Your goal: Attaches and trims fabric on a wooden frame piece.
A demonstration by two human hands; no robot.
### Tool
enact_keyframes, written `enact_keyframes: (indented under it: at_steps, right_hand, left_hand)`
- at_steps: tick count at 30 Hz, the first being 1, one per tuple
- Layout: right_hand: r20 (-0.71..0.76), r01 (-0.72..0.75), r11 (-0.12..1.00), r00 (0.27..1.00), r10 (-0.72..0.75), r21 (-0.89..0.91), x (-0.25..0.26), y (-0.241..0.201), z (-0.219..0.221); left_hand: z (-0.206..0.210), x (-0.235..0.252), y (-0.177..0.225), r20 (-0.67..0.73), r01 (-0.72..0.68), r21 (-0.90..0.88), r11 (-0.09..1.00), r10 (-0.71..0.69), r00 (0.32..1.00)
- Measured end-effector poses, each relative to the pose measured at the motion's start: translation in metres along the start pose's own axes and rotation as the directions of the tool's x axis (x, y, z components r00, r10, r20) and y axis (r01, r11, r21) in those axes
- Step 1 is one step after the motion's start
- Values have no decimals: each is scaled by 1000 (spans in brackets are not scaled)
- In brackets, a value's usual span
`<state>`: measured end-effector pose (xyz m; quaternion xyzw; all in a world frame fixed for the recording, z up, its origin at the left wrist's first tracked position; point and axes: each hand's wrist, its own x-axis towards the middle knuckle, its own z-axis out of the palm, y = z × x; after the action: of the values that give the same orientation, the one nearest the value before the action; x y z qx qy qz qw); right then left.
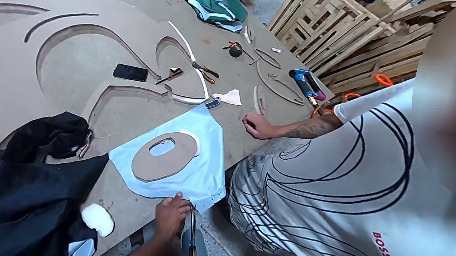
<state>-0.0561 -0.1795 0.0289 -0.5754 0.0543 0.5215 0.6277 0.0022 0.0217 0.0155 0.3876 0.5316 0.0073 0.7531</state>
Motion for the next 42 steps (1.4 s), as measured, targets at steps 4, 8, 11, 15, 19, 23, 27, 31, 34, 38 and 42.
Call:
enact_keyframes:
  at_steps: [4, 8, 11, 15, 19, 23, 27, 31, 34, 38, 42]
  right_hand:
    - [-30, -19, 991, 999, 23, 131, 25, 4, 10]
    - [-108, 17, 983, 994, 3, 182, 46, -3, 22]
    - [-174, 29, 985, 985, 0, 168, 57, -10, 27]
    - [-228, 23, 990, 974, 10, 142, 65, -12, 33]
    - [-279, 17, 993, 960, 16, 117, 61, -13, 37]
    - [-290, -6, 991, 956, 45, 134, 52, -18, 39]
    - [-263, -7, 984, 963, 54, 176, 49, -28, 41]
    - [-244, 6, 984, 969, 38, 176, 54, -27, 36]
    - [-233, 11, 983, 972, 32, 184, 64, -34, 32]
    - [-216, 13, 985, 976, 25, 173, 78, -40, 26]
    - [-180, 19, 990, 984, 6, 138, 77, -42, 19]
  left_hand:
    - [2, 6, -3, -36, -30, 53, 998, 32, 999]
    - [1, 2, 3, -23, -6, 51, 999, 7, 1000]
    - [1, 1, 8, -8, 21, 59, 998, -21, 1000]
    - [-3, 5, 8, 10, 35, 90, 995, -36, 999]
    - [-3, -4, 7, 106, 42, 64, 997, -49, 993]
    - [-2, -7, 5, 271, 168, -30, 985, -154, 950]
    - [3, 12, 4, 428, 242, -76, 967, -187, 884]
    - [0, 23, -2, 525, 210, -142, 967, -106, 845]
    - [-3, 31, -9, 527, 201, -153, 968, -92, 845]
    - [-7, 34, -11, 539, 183, -108, 977, -97, 837]
    - [-9, 35, -12, 543, 172, -85, 981, -99, 834]
